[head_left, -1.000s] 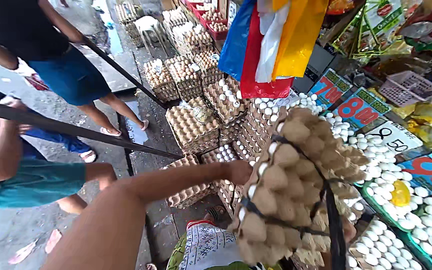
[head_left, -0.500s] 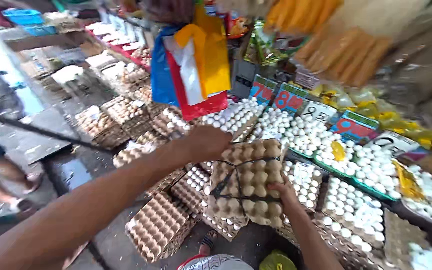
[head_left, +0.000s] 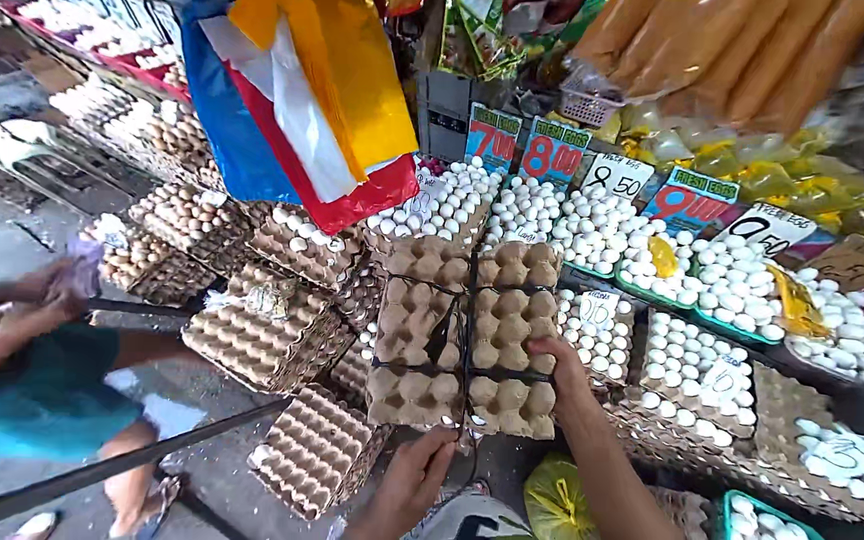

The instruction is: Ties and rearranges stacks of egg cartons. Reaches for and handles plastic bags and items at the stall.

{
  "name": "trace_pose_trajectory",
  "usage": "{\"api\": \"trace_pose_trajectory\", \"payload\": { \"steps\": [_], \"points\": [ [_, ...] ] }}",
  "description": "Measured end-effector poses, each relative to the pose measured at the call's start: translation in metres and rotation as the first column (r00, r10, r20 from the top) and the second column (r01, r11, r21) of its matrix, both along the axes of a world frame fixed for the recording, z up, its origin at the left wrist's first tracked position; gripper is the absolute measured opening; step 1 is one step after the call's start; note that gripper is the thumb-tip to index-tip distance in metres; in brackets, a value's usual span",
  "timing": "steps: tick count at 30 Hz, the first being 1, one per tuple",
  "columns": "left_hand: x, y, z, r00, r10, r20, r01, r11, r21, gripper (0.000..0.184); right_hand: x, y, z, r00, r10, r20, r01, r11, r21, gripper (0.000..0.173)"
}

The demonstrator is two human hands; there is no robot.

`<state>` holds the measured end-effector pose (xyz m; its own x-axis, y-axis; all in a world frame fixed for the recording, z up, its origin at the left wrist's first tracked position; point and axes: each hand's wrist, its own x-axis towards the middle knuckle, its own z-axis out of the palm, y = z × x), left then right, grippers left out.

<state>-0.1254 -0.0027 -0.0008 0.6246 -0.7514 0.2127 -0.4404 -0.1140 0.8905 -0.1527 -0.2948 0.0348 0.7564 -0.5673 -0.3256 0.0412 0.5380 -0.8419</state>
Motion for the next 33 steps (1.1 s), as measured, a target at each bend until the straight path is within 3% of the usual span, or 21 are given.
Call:
{"api": "trace_pose_trajectory", "payload": {
  "steps": [3,8,11,13,15,16,18,19,20,23,25,27,30,32,33],
  "points": [
    [0.007,0.000,-0.012,0.996,0.007,-0.089,-0.002,0.998,0.058,0.026,0.010,-0.005,-0.024,0.997,0.041,-0.069,-0.041,0.999,0.001,0.057],
    [0.022,-0.017,-0.028,0.989,0.082,-0.124,-0.051,0.971,0.235,0.033,0.026,-0.017,-0.081,0.985,0.014,-0.172,-0.007,0.999,0.041,0.021],
    [0.022,-0.023,-0.037,0.986,0.067,-0.152,-0.015,0.948,0.317,0.036,0.029,-0.027,-0.104,0.976,0.029,-0.218,-0.028,1.000,0.008,0.028],
    [0.020,-0.027,-0.038,0.981,0.039,-0.192,0.040,0.920,0.390,0.038,0.030,-0.038,-0.108,0.922,0.024,-0.387,-0.094,0.982,-0.164,0.043],
    [0.017,-0.032,-0.038,0.973,0.008,-0.231,0.094,0.900,0.425,0.042,0.027,-0.045,-0.104,0.798,-0.059,-0.600,-0.266,0.858,-0.439,0.051],
    [0.015,-0.034,-0.039,0.966,-0.003,-0.259,0.114,0.901,0.418,0.043,0.023,-0.042,-0.096,0.734,-0.151,-0.662,-0.375,0.722,-0.581,0.052],
    [0.010,-0.039,-0.042,0.950,0.002,-0.312,0.112,0.931,0.346,0.043,0.009,-0.024,-0.077,0.709,-0.287,-0.644,-0.485,0.464,-0.741,0.059],
    [0.007,-0.043,-0.043,0.941,0.004,-0.339,0.101,0.951,0.292,0.042,0.002,-0.009,-0.069,0.736,-0.288,-0.613,-0.485,0.407,-0.774,0.058],
    [0.004,-0.048,-0.044,0.932,0.001,-0.364,0.091,0.967,0.236,0.040,-0.004,0.007,-0.062,0.756,-0.224,-0.615,-0.493,0.424,-0.760,0.054],
    [-0.002,-0.063,-0.040,0.903,-0.054,-0.425,0.115,0.986,0.118,0.030,-0.015,0.048,-0.066,0.822,0.086,-0.563,-0.490,0.610,-0.623,0.039],
    [0.004,-0.068,-0.033,0.895,-0.048,-0.444,0.133,0.978,0.161,0.030,-0.019,0.060,-0.070,0.867,0.088,-0.490,-0.421,0.657,-0.625,0.031],
    [0.020,-0.069,-0.026,0.898,0.043,-0.438,0.085,0.959,0.269,0.042,-0.024,0.060,-0.069,0.872,0.049,-0.488,-0.397,0.653,-0.645,0.030],
    [0.035,-0.079,-0.024,0.957,0.123,-0.263,0.032,0.857,0.515,0.056,-0.038,0.061,-0.074,0.826,-0.066,-0.560,-0.464,0.483,-0.742,0.032],
    [0.035,-0.093,-0.010,0.993,0.054,-0.107,0.041,0.690,0.722,0.063,-0.043,0.069,-0.079,0.828,-0.177,-0.532,-0.469,0.303,-0.830,0.030],
    [0.032,-0.101,-0.003,0.999,0.018,-0.043,0.024,0.594,0.804,0.065,-0.044,0.074,-0.082,0.838,-0.208,-0.504,-0.449,0.262,-0.854,0.029]
  ]
}}
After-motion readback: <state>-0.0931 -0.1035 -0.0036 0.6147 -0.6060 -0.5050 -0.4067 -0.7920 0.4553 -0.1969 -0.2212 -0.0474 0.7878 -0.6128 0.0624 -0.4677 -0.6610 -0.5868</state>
